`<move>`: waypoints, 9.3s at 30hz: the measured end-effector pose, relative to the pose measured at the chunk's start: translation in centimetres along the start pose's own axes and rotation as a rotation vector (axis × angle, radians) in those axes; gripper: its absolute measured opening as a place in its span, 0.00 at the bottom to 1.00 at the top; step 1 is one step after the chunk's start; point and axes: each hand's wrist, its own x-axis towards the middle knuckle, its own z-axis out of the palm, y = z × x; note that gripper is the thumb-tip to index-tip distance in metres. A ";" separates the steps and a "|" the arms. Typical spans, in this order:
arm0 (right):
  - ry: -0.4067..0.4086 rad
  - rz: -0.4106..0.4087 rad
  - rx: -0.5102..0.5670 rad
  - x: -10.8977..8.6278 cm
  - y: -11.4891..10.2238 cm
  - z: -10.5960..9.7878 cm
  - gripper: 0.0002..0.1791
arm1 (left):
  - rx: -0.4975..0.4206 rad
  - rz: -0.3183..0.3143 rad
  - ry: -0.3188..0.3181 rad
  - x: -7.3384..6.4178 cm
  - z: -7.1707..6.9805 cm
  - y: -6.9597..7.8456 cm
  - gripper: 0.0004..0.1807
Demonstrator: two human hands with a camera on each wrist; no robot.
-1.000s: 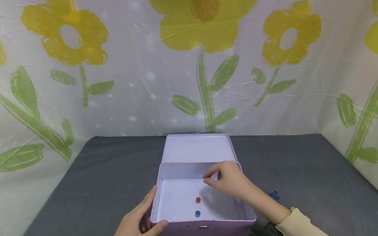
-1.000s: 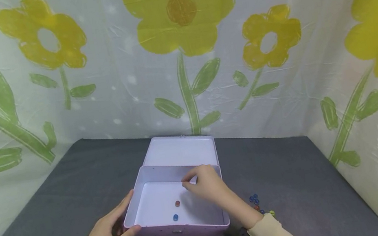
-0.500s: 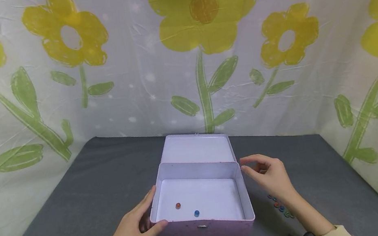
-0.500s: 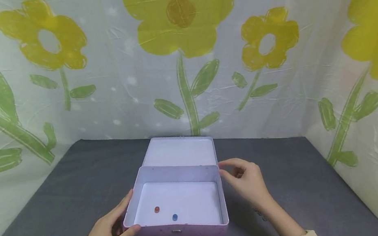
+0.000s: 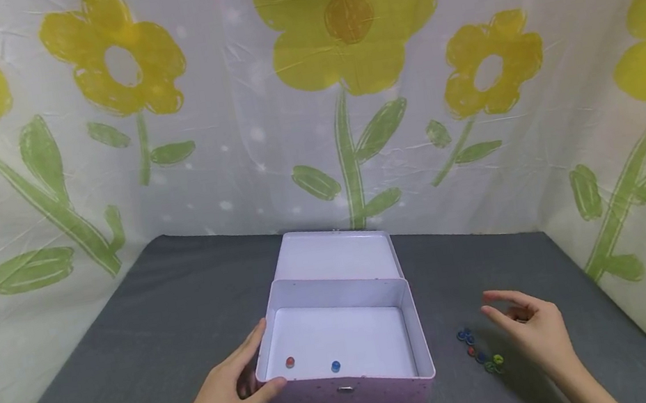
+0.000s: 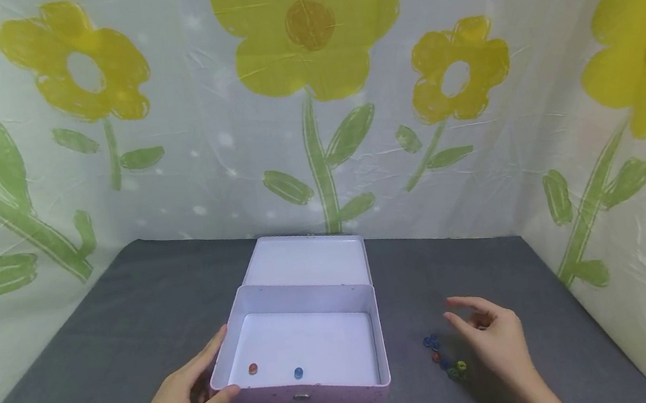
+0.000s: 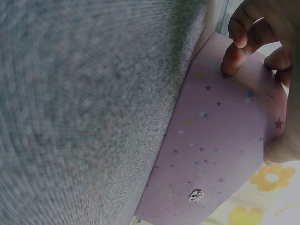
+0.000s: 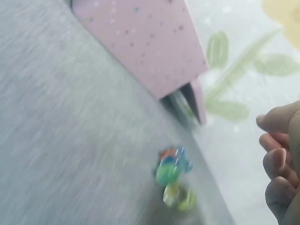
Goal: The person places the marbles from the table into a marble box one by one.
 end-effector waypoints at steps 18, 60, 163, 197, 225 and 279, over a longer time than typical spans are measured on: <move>-0.190 0.297 -0.036 -3.3 3.6 -0.5 0.23 | -0.012 0.035 0.013 0.0 0.0 0.2 0.48; -0.282 0.263 -0.025 -3.2 4.7 -1.7 0.15 | -0.003 -0.019 -0.005 0.0 0.2 -0.1 0.49; -0.656 -0.367 -0.170 2.5 -12.3 17.2 0.03 | -0.026 -0.029 -0.024 0.2 -0.3 0.2 0.50; -0.475 -0.178 0.158 2.0 -12.0 11.5 0.08 | 0.006 -0.007 -0.005 0.1 0.0 -0.2 0.50; -0.189 0.265 -0.008 1.2 -0.3 -0.6 0.27 | -0.004 0.012 0.003 0.1 0.1 -0.4 0.49; -0.133 0.227 -0.152 -2.7 3.9 0.8 0.16 | -0.003 -0.004 -0.009 0.1 0.1 -0.2 0.49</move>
